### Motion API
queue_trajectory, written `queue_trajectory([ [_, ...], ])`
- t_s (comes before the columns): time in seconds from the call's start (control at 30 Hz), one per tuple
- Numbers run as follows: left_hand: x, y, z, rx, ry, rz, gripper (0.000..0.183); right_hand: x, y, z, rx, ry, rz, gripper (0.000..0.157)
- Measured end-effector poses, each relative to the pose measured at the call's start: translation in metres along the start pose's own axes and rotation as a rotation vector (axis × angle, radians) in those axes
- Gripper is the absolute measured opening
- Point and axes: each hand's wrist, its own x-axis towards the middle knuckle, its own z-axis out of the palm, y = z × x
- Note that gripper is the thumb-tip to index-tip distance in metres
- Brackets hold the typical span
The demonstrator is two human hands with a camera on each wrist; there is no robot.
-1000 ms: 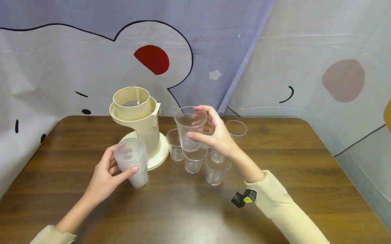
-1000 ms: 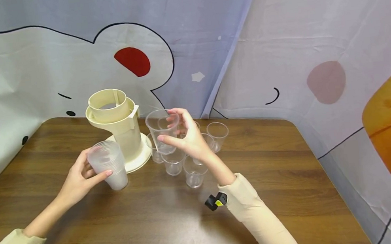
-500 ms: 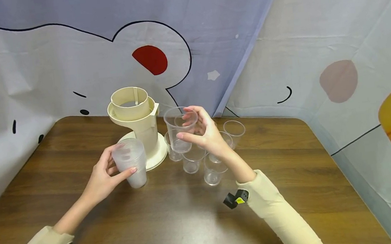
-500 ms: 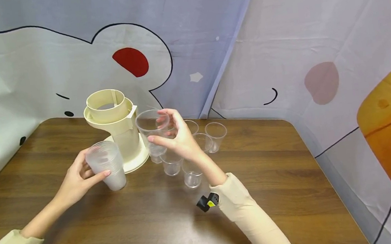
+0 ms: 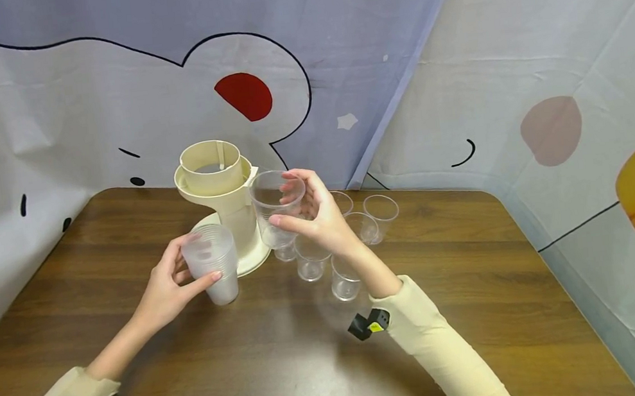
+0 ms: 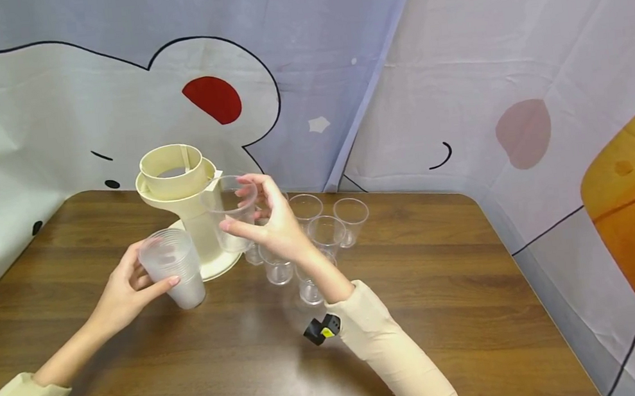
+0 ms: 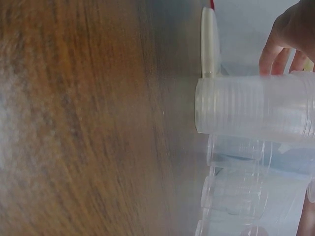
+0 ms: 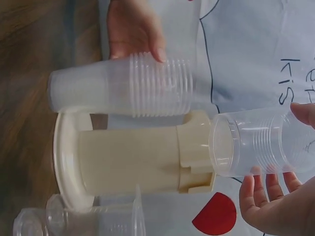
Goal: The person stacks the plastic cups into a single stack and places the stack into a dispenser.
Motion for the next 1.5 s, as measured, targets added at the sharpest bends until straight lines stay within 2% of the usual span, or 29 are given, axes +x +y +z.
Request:
queue_trajectory([
  [0.2,0.0,0.001,0.0,0.005,0.001,-0.005,0.07,0.003,-0.004,0.008,0.022,-0.003,-0.035,0.064],
  [0.67,-0.001,0.0,-0.001,0.016,-0.006,-0.014,0.07,0.011,-0.008,0.027,0.054,-0.041,-0.029,0.065],
  [1.17,-0.001,0.0,-0.001,0.008,-0.012,-0.01,0.07,0.022,-0.008,0.044,-0.004,-0.066,-0.042,0.065],
  [1.5,-0.001,0.001,-0.001,0.006,-0.017,-0.012,0.07,0.026,-0.005,0.056,0.032,-0.051,-0.036,0.065],
])
